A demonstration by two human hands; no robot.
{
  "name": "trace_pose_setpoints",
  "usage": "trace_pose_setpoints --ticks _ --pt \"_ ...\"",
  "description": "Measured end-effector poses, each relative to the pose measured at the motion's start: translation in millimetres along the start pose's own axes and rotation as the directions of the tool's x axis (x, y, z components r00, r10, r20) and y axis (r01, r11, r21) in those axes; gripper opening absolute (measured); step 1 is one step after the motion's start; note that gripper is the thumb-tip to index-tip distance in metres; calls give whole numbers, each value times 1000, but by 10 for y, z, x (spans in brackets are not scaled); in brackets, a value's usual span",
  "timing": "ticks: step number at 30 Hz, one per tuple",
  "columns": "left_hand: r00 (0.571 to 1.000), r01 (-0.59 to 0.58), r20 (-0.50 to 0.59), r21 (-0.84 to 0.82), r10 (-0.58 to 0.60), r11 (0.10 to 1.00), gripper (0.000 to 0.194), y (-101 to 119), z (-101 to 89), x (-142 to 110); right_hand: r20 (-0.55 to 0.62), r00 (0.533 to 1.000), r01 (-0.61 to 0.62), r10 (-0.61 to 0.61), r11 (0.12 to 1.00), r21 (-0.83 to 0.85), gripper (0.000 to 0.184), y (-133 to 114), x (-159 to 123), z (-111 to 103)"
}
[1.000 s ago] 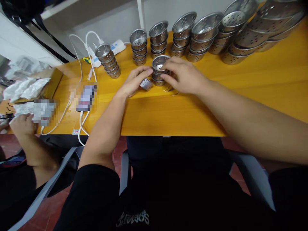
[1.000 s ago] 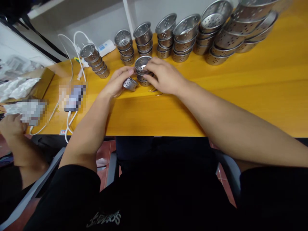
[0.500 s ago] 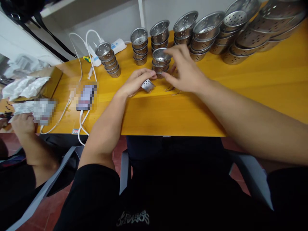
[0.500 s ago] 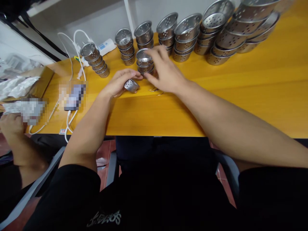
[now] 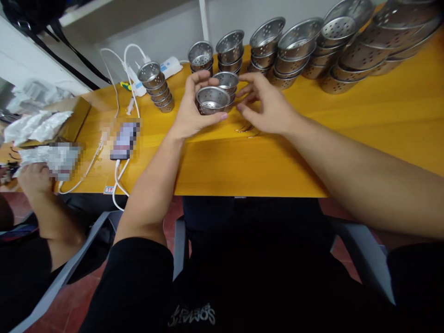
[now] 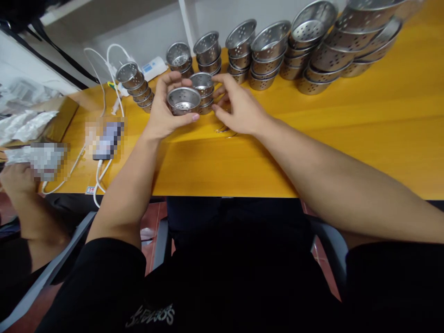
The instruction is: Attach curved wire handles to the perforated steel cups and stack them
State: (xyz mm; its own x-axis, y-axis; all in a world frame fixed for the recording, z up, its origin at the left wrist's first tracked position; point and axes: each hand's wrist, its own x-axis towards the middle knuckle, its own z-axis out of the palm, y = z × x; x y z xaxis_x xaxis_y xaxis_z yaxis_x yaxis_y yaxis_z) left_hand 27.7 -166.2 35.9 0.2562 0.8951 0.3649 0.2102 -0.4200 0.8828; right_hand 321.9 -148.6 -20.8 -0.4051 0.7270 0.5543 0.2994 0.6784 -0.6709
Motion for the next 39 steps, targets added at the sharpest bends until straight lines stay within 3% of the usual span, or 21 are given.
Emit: trace_pose_setpoints --ticks 2,4,10,17,21,24,27,32,35,39 --pt "1000 -26 8 66 26 997 104 117 43 -20 -26 1000 4 -6 997 -83 47 -205 6 -85" --pt "999 -22 38 106 18 994 93 195 86 -34 -18 1000 9 -12 991 -131 41 -359 8 -144" --pt "993 -30 117 136 14 990 75 215 152 -48 108 979 185 -175 978 -98 35 -429 17 -32" --pt "985 -110 158 217 76 970 80 113 154 -47 154 983 105 -97 994 -41 54 -314 -30 161" --pt "991 -62 126 167 41 984 83 127 152 -55 153 985 83 -84 996 11 46 -342 -52 154" --pt "986 -125 125 142 107 982 85 13 128 -26 114 989 89 -94 995 50 48 -383 -41 93" --pt "964 -242 164 215 209 946 86 -249 93 47 56 992 112 -117 991 79 58 -416 -14 16" --pt "885 -444 308 329 350 833 93 -619 31 180 -54 989 143 -139 987 68 70 -403 15 -39" --pt "876 -457 332 342 349 821 95 -684 11 196 -37 991 130 -128 989 72 68 -369 4 -19" --pt "895 -383 318 186 313 905 115 -716 47 138 -29 998 61 -58 991 122 68 -391 -22 -40"
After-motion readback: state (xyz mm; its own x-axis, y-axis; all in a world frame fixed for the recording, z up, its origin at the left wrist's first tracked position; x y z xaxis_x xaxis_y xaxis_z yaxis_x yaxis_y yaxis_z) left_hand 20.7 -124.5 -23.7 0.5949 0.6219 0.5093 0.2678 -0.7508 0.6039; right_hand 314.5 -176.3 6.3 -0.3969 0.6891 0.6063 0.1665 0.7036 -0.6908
